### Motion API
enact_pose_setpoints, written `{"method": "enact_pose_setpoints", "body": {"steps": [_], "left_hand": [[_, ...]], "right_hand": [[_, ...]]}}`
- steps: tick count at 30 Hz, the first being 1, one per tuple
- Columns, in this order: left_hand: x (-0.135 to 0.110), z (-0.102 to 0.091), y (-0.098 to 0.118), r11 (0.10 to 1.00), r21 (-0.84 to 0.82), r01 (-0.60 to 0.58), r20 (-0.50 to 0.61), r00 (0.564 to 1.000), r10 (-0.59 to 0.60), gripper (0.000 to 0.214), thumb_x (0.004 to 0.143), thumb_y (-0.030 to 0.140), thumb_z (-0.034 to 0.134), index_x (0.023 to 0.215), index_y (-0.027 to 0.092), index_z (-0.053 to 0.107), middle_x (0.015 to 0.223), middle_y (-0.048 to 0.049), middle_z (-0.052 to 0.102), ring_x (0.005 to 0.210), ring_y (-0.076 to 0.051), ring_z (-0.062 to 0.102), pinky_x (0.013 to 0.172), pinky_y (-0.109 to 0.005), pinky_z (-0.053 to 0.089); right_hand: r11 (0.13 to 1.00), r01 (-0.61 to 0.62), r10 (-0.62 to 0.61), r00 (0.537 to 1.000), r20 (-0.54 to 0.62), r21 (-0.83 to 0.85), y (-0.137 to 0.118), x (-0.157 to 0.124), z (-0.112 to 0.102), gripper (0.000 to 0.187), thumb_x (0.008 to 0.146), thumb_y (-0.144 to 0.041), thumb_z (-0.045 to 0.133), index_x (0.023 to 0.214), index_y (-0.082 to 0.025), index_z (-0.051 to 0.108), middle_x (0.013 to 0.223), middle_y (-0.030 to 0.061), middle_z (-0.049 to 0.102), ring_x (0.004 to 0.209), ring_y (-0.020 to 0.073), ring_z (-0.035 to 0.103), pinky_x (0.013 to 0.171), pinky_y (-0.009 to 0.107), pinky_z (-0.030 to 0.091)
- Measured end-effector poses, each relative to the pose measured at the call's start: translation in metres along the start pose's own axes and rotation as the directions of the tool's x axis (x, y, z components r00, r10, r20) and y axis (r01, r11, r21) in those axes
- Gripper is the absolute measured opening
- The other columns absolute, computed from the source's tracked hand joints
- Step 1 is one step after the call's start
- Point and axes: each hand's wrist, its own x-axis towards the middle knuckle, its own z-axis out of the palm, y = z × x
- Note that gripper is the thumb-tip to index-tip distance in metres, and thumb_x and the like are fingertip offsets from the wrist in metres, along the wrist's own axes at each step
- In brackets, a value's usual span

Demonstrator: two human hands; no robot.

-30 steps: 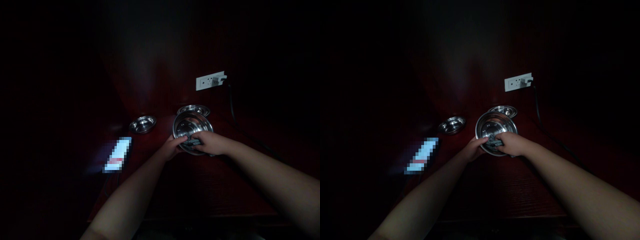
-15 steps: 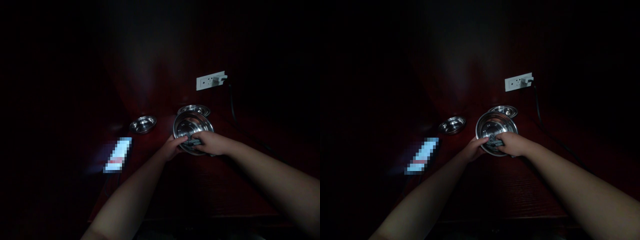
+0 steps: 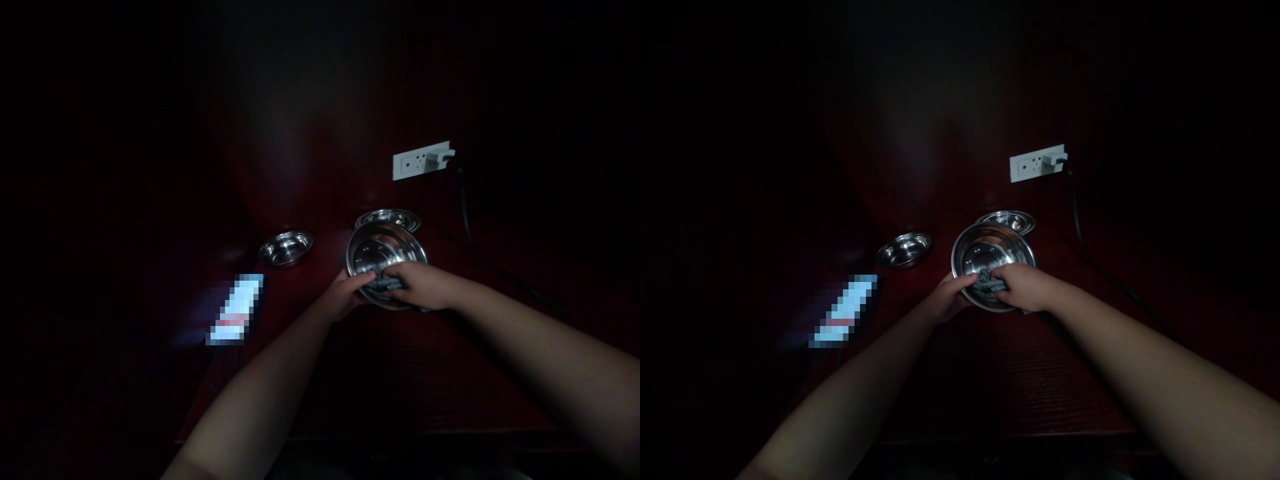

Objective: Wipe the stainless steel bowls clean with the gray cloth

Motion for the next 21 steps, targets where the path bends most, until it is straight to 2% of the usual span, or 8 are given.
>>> {"method": "enact_pose_setpoints", "body": {"steps": [14, 21], "left_hand": [[0.0011, -0.0013, 0.0001, 1.000, 0.007, 0.015, 0.004, 1.000, -0.015, 0.052, 0.066, 0.029, 0.074, 0.114, 0.017, 0.058, 0.105, -0.0112, 0.068, 0.093, -0.025, 0.065, 0.082, -0.044, 0.052], [0.0002, 0.0003, 0.0004, 1.000, 0.013, 0.008, -0.008, 1.000, -0.008, 0.043, 0.067, 0.028, 0.073, 0.106, 0.015, 0.061, 0.105, -0.0123, 0.067, 0.095, -0.026, 0.064, 0.083, -0.046, 0.051]], "right_hand": [[1.000, 0.005, -0.005, 1.000, 0.005, 0.020, -0.0004, -0.0005, -0.0012, 0.021, 0.076, -0.027, 0.057, 0.093, -0.015, 0.065, 0.087, 0.0096, 0.068, 0.075, 0.0202, 0.060, 0.069, 0.031, 0.044], [1.000, 0.004, -0.004, 1.000, 0.002, 0.019, 0.0000, -0.0005, -0.0006, 0.022, 0.076, -0.025, 0.057, 0.093, -0.014, 0.066, 0.086, 0.0098, 0.068, 0.076, 0.0204, 0.060, 0.069, 0.031, 0.043]]}}
